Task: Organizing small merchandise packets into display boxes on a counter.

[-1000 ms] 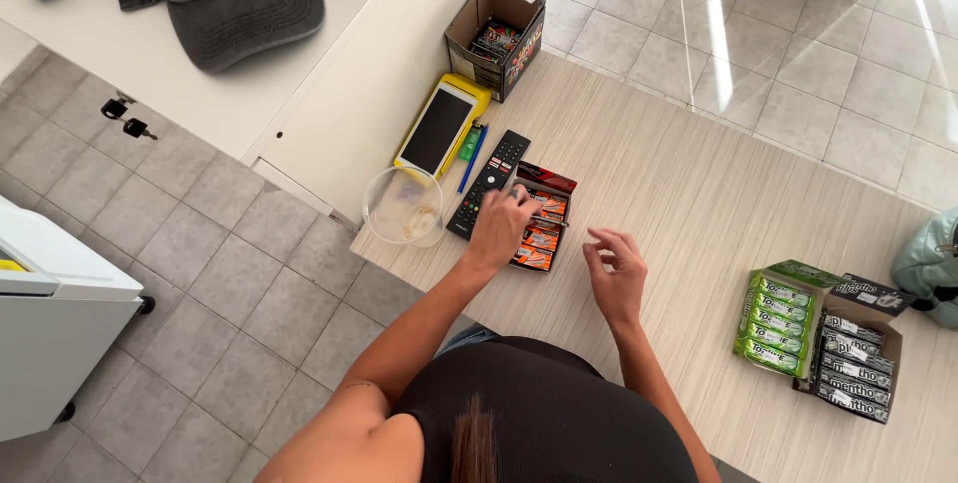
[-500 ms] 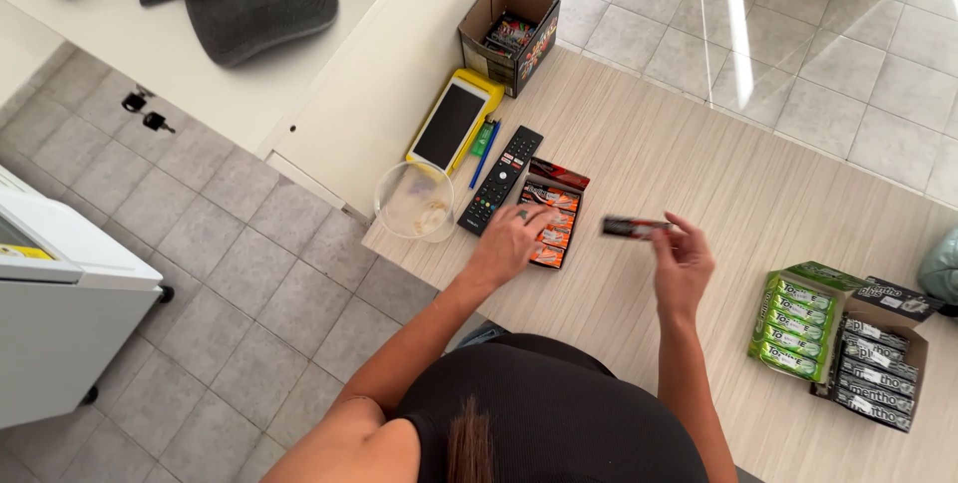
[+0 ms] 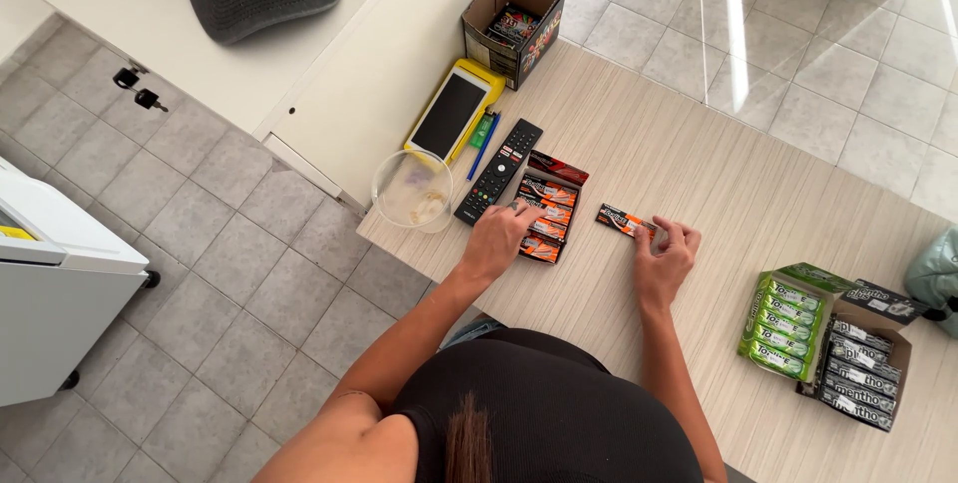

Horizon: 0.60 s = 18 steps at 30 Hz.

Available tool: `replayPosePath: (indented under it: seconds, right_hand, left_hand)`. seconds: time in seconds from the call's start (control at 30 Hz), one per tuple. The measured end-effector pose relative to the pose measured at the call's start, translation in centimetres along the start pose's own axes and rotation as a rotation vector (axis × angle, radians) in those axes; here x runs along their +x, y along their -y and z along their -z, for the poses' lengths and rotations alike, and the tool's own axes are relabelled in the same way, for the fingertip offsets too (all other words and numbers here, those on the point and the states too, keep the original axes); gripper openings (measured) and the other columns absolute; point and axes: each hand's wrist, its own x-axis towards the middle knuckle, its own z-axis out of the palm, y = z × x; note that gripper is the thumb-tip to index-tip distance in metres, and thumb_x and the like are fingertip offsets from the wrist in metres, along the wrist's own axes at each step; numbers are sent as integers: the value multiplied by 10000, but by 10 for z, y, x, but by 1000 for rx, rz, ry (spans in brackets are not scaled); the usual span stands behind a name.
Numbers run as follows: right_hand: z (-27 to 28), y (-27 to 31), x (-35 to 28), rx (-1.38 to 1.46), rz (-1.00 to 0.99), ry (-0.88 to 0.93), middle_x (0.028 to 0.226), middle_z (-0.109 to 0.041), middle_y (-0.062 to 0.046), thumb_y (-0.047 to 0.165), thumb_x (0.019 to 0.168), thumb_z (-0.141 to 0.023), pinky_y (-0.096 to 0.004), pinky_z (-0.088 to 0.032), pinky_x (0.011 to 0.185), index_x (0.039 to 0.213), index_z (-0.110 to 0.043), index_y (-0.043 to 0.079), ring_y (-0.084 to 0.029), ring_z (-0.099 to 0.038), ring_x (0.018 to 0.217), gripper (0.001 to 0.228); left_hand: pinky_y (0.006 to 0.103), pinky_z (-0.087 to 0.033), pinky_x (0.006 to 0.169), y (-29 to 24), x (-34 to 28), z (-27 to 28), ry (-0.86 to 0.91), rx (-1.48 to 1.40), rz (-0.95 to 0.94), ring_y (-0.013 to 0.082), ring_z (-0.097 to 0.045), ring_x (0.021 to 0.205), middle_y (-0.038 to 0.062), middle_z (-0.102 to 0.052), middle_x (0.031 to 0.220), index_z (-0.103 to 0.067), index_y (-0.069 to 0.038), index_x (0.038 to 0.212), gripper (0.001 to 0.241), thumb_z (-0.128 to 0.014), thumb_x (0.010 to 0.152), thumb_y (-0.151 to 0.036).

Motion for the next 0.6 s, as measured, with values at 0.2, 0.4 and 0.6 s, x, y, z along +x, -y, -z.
replayPosePath:
  seconds: [0.2,0.4,0.6]
  right_hand:
    - [27,43,-20,191,163,132,1103,-672,-141,167,845,-879,-308,-447,736,1308,-687,76,-221,-606,833,509]
    - [43,77,-42,300,114,296,909,-773,-24,137,829,-859,-245,-483,821,1167,-772,179,-106,-615,796,351]
    - [65,38,-27,260,-135,223,845,-727,-13,107,916,-777,-202,-397,709,1207,-694,203,-52,-518,715,317]
  left_hand:
    - [386,-556,878,-30,-5,35,-108,-485,51,213,-698,804,0,-589,947,-653,-221,1235,250,-650,1006,-123]
    - [408,-581,859,-70,-6,44,-70,-712,-64,311,-729,929,33,-663,979,-654,-173,1137,202,-712,944,-152]
    - [521,-533,964,-41,-10,39,98,-485,3,393,-691,1098,102,-674,1190,-594,-192,1315,382,-691,946,-161]
